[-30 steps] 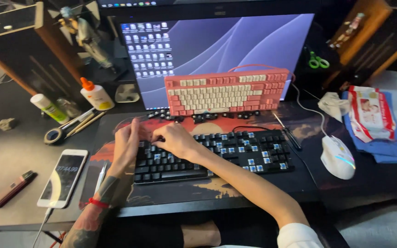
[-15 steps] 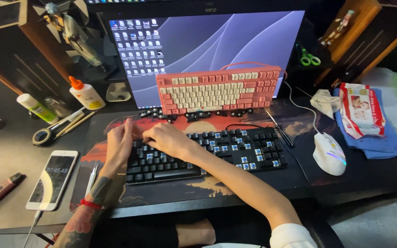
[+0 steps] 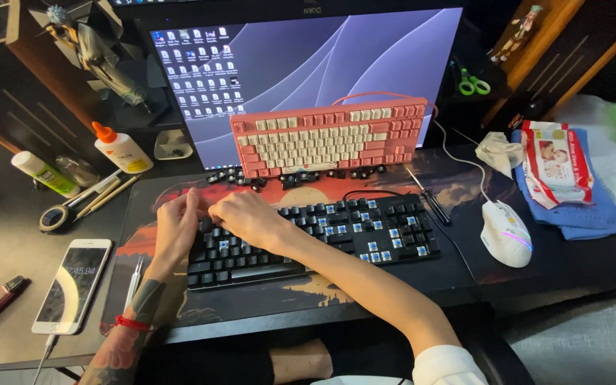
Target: Removing keycaps from a mechanical keyboard and placing them on a desk surface.
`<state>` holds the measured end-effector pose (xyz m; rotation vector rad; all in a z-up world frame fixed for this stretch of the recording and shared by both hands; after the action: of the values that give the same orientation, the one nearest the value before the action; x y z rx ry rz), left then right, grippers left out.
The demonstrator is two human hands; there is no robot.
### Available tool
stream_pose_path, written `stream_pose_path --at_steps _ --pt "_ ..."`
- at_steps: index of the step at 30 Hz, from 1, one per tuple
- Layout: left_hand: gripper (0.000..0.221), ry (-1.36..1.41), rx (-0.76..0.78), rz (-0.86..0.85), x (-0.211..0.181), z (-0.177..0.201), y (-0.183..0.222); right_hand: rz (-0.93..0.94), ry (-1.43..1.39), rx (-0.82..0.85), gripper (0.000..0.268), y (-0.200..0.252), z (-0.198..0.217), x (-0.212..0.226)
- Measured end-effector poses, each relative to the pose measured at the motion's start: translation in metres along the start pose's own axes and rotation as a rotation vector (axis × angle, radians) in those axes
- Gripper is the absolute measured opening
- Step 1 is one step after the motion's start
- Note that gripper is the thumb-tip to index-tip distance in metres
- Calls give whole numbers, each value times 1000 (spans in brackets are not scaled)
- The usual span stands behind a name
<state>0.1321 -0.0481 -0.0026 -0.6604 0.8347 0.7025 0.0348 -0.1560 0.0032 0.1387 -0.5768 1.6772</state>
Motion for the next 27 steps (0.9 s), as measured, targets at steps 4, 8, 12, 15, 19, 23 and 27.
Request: stream_pose_path --at_steps 4,8,12,15,19,23,27 --pt "60 3 0 -9 -10 1 2 -1 -6 1 11 0 -4 -5" --pt "59 11 1 -8 -13 3 2 45 13 -14 7 -5 -15 -13" --pt "62 40 7 -15 -18 -1 4 115 48 -2 11 -1 -20 -12" --pt "65 28 6 -8 -20 1 3 151 151 4 24 1 -9 -3" --pt "61 -12 12 16 3 -3 -1 138 198 -36 15 2 -23 -1" --pt "51 -107 72 -6 2 -6 -6 165 160 -4 17 -5 -22 -17" --pt "29 -180 138 -88 -6 -16 -2 45 -220 123 32 15 53 -22"
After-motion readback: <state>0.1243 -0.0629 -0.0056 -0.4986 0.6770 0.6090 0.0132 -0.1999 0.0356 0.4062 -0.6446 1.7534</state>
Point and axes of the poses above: each hand's wrist, its own y-axis away from the middle knuckle, its own z-axis out of the back of the hand, x = y × z, the point moved 10 cm from there along -y, towards the middle knuckle, and after that the axes turned 2 degrees about y, right-handed, at the moved point
